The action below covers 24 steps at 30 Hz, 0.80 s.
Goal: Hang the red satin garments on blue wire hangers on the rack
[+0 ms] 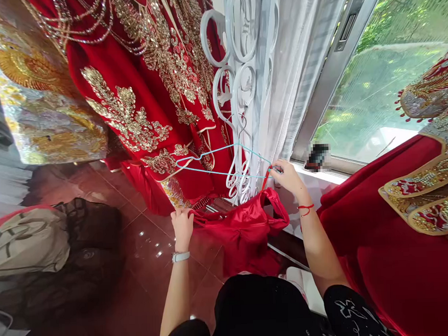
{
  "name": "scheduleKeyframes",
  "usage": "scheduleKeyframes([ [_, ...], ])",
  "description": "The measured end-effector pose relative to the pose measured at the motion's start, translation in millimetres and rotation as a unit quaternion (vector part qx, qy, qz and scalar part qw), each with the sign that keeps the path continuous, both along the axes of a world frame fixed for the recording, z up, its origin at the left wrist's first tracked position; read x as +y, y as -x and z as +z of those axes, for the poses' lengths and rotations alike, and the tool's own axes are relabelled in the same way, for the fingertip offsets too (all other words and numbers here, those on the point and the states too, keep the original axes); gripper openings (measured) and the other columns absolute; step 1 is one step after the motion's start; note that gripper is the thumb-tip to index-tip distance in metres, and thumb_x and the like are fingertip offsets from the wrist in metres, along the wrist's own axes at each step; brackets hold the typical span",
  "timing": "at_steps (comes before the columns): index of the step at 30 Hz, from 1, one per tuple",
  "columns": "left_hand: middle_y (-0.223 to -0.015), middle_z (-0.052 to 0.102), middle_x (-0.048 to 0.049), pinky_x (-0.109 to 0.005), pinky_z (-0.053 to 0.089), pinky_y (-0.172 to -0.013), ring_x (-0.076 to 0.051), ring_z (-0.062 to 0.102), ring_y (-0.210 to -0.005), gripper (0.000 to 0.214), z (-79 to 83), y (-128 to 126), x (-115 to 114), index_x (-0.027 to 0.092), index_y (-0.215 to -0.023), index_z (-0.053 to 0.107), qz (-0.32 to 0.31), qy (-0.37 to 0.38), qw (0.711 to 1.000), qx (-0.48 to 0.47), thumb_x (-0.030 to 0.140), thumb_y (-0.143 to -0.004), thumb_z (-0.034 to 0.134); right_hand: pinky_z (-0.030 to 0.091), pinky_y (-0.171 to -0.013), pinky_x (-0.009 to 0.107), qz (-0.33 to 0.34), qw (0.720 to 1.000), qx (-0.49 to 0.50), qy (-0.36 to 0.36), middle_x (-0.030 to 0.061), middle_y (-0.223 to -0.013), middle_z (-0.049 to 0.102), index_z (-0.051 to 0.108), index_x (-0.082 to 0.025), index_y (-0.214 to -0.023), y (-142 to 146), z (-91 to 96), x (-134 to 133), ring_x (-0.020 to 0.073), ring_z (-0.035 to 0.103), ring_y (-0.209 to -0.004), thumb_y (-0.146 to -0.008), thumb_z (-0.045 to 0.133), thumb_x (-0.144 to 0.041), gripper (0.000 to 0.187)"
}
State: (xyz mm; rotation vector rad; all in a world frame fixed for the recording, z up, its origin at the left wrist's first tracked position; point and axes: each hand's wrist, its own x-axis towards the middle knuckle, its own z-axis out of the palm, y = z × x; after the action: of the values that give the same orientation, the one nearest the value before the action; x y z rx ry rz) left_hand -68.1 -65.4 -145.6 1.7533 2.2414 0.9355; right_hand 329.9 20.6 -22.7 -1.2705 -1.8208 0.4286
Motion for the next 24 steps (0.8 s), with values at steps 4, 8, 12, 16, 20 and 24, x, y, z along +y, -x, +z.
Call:
scheduleKeyframes([
  [4,-0.072,0.071,-0.0052,-0.036,0.054,-0.076,-0.023,0.069,-0.077,0.036,-8.9,-1,9,0.015,-0.107,0.070,-0.045,0.070,0.964,-0.254,0.023,-0.076,0.052,0.042,-0.075,0.035,-0.037,0.999,0.003,-0.020,0.0032,-0.075,0.062,0.063,-0.022,-0.075,4,-4.3,-3,0.0199,0.054,-0.073,-0.082,0.058,-0.035,0.015],
  [8,-0.085,0.076,-0.0056,-0.029,0.053,-0.060,-0.017,0.068,-0.064,0.062,-15.5,-6,3,0.017,-0.131,0.055,-0.074,0.091,0.877,-0.467,0.033,-0.072,0.061,0.043,-0.073,0.035,-0.063,0.996,0.010,-0.060,0.0047,-0.075,0.063,0.060,-0.023,-0.070,5,-11.5,-1,0.0208,0.053,-0.073,-0.088,0.062,-0.046,0.029],
  [12,-0.121,0.075,-0.0136,-0.022,0.052,-0.054,-0.008,0.062,-0.056,0.081,-20.6,-14,-10,0.025,-0.143,0.046,-0.084,0.033,0.802,-0.590,0.027,-0.066,0.070,0.046,-0.074,0.038,-0.127,0.983,0.010,-0.133,0.0061,-0.074,0.063,0.057,-0.025,-0.067,2,-19.1,2,0.0247,0.054,-0.079,-0.089,0.063,-0.042,0.028],
  [16,-0.137,0.067,-0.0169,-0.019,0.050,-0.049,-0.007,0.065,-0.058,0.107,-20.9,-22,-16,0.030,-0.159,0.028,-0.089,-0.008,0.817,-0.569,0.027,-0.064,0.079,0.046,-0.075,0.038,-0.160,0.971,-0.027,-0.175,0.0064,-0.076,0.065,0.062,-0.024,-0.074,0,-21.7,3,0.0250,0.054,-0.079,-0.087,0.061,-0.027,0.014],
  [20,-0.125,0.072,-0.0190,-0.023,0.056,-0.051,-0.019,0.076,-0.071,0.121,-9.7,-21,-12,0.025,-0.164,0.017,-0.092,-0.040,0.855,-0.509,0.039,-0.066,0.087,0.046,-0.076,0.038,-0.162,0.965,-0.059,-0.200,0.0059,-0.075,0.061,0.070,-0.022,-0.082,-4,-18.6,3,0.0251,0.053,-0.080,-0.085,0.057,-0.018,0.014],
  [24,-0.106,0.078,-0.0141,-0.034,0.064,-0.085,-0.027,0.077,-0.103,0.115,15.5,-13,-4,0.018,-0.160,0.023,-0.080,-0.139,0.872,-0.462,0.045,-0.070,0.087,0.044,-0.073,0.037,-0.153,0.960,-0.080,-0.221,0.0027,-0.069,0.048,0.073,-0.023,-0.080,-13,-11.6,4,0.0229,0.047,-0.075,-0.086,0.055,-0.017,0.020],
])
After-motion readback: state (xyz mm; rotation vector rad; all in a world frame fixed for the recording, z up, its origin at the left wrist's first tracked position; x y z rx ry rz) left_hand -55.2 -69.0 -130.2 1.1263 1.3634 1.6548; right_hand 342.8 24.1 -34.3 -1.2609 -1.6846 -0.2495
